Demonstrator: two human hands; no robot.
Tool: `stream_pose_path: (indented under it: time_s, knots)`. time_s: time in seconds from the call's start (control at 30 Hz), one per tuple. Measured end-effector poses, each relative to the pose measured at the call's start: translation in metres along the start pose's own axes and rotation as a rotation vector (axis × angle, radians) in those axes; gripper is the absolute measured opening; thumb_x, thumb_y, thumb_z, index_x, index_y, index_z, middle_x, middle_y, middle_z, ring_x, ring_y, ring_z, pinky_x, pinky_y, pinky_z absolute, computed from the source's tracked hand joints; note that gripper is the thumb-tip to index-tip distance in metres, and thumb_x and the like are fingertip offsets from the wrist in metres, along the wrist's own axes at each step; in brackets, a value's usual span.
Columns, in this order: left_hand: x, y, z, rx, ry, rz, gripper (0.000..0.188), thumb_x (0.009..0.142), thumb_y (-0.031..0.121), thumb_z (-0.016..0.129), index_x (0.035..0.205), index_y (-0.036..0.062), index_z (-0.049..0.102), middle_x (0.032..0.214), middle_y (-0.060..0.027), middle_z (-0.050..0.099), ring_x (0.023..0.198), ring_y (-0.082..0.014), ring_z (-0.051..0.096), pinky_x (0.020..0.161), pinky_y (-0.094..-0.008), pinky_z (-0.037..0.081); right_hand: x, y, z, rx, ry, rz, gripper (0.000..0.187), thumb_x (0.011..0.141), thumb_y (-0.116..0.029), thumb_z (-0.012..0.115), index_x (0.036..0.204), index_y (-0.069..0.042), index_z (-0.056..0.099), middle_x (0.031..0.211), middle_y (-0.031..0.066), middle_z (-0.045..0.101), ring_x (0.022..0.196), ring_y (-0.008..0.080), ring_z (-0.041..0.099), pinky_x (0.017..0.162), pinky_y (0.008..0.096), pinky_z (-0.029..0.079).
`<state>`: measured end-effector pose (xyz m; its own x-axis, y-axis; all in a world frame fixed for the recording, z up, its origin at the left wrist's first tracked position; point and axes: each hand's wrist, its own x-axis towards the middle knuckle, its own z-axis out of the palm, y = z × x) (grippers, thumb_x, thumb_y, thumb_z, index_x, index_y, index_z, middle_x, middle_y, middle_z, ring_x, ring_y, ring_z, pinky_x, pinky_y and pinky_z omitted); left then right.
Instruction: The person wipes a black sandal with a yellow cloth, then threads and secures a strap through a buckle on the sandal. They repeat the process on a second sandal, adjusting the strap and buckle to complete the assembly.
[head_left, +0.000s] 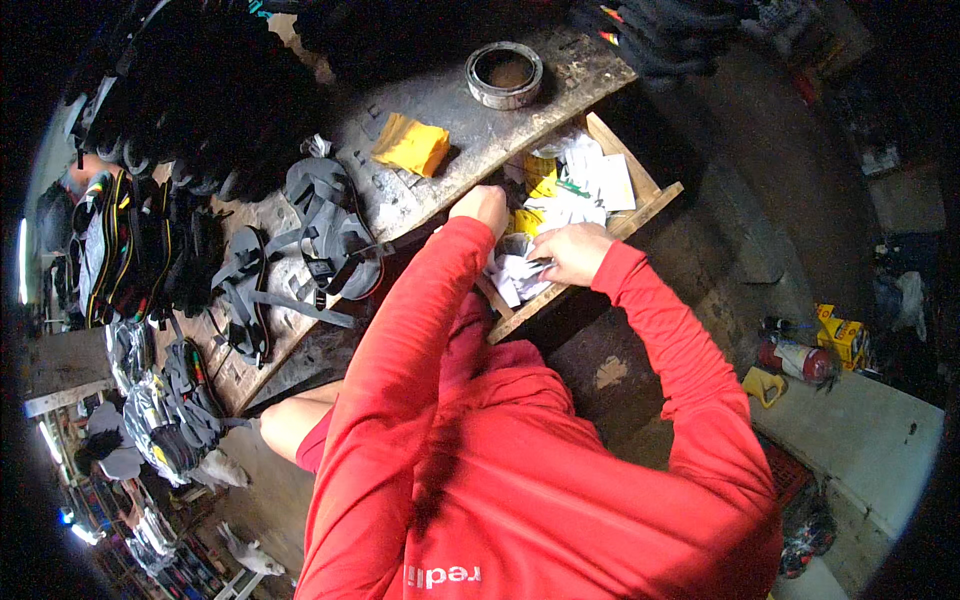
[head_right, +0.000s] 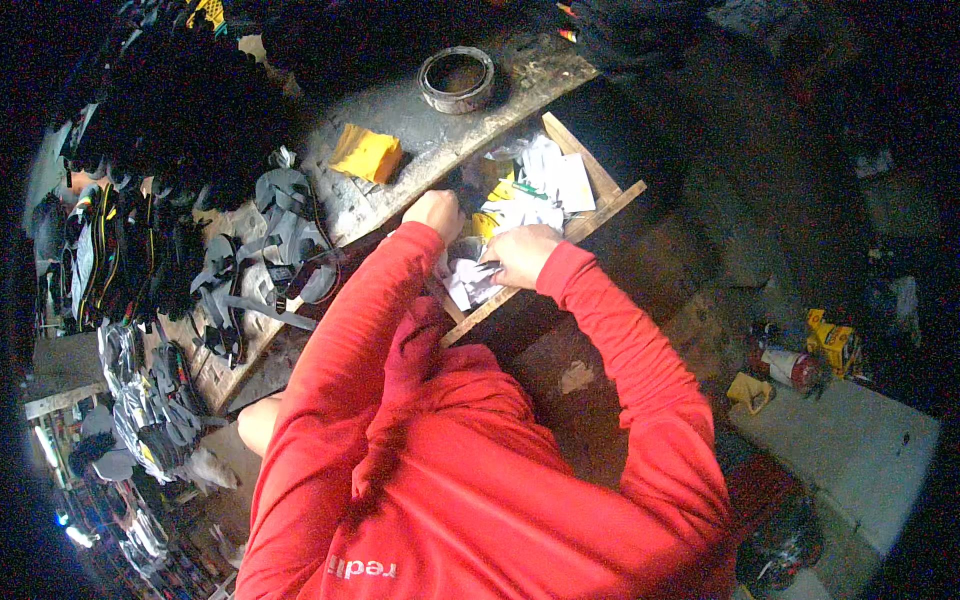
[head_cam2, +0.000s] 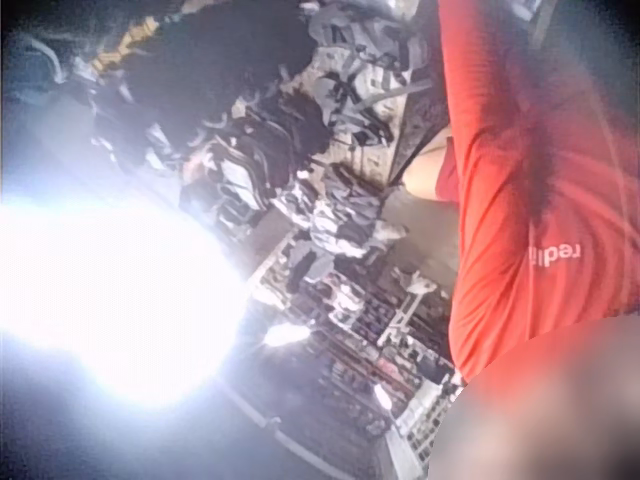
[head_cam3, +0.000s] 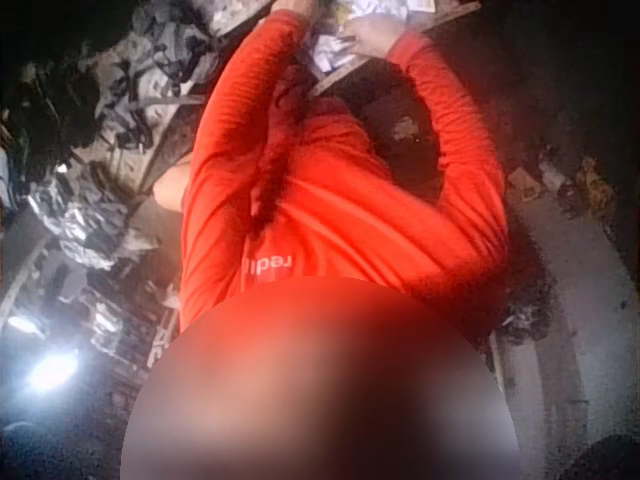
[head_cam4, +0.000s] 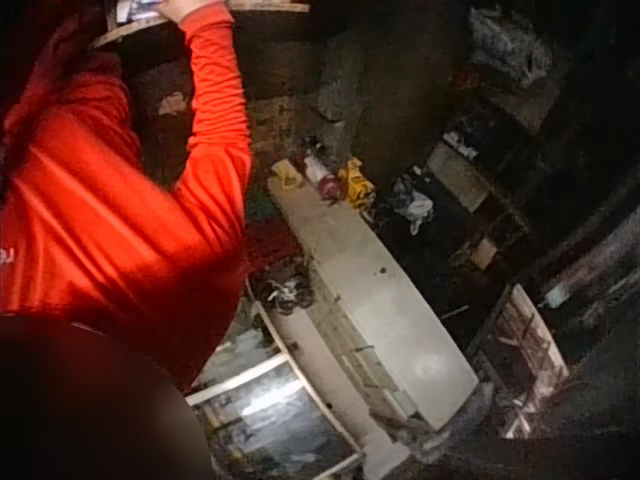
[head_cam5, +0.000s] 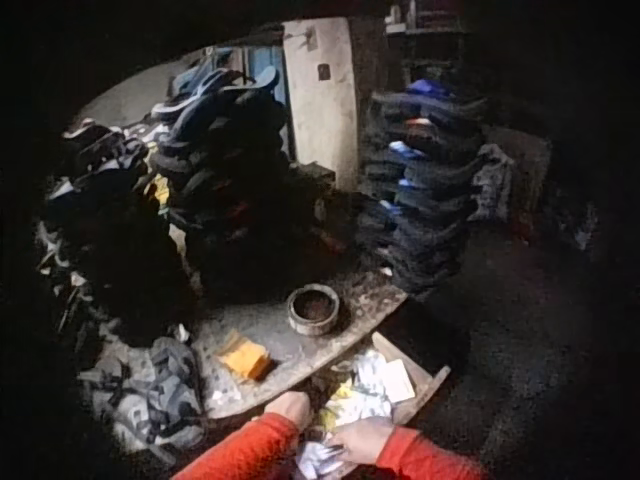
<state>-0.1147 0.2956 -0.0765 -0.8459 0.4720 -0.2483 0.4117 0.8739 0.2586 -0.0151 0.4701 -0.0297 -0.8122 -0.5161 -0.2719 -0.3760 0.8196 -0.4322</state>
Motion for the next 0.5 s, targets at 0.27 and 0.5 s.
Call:
stream_pose_path:
  time_s: [0.27,0.5]
  knots:
    - [-0.022,-0.001,-0.02,0.16,0.135,0.191,0.055,0.088,0.009,0.052,0.142,0.0044,0.043,0.079,-0.0192,0.071,0.071,-0.0334,0.071,0.063,-0.0456,0.057,0.008,0.024,-0.018,-0.157,0.146,0.221,0.028,0.077,-0.024,0.07,0.104,-0.016,0.073,0.087,0.0129,0.072,0.086,0.0318,0.071,0.074,0.0464,0.056]
    - [-0.035,-0.004,-0.031,0.074,0.224,0.245,0.04,0.088,0.012,0.053,0.127,0.0045,0.054,0.089,-0.018,0.069,0.073,-0.0344,0.07,0.064,-0.0441,0.057,-0.005,0.019,-0.025,-0.105,0.005,0.063,0.044,0.079,-0.044,0.074,0.111,-0.014,0.074,0.126,0.0168,0.064,0.099,0.0357,0.069,0.086,0.0426,0.055]
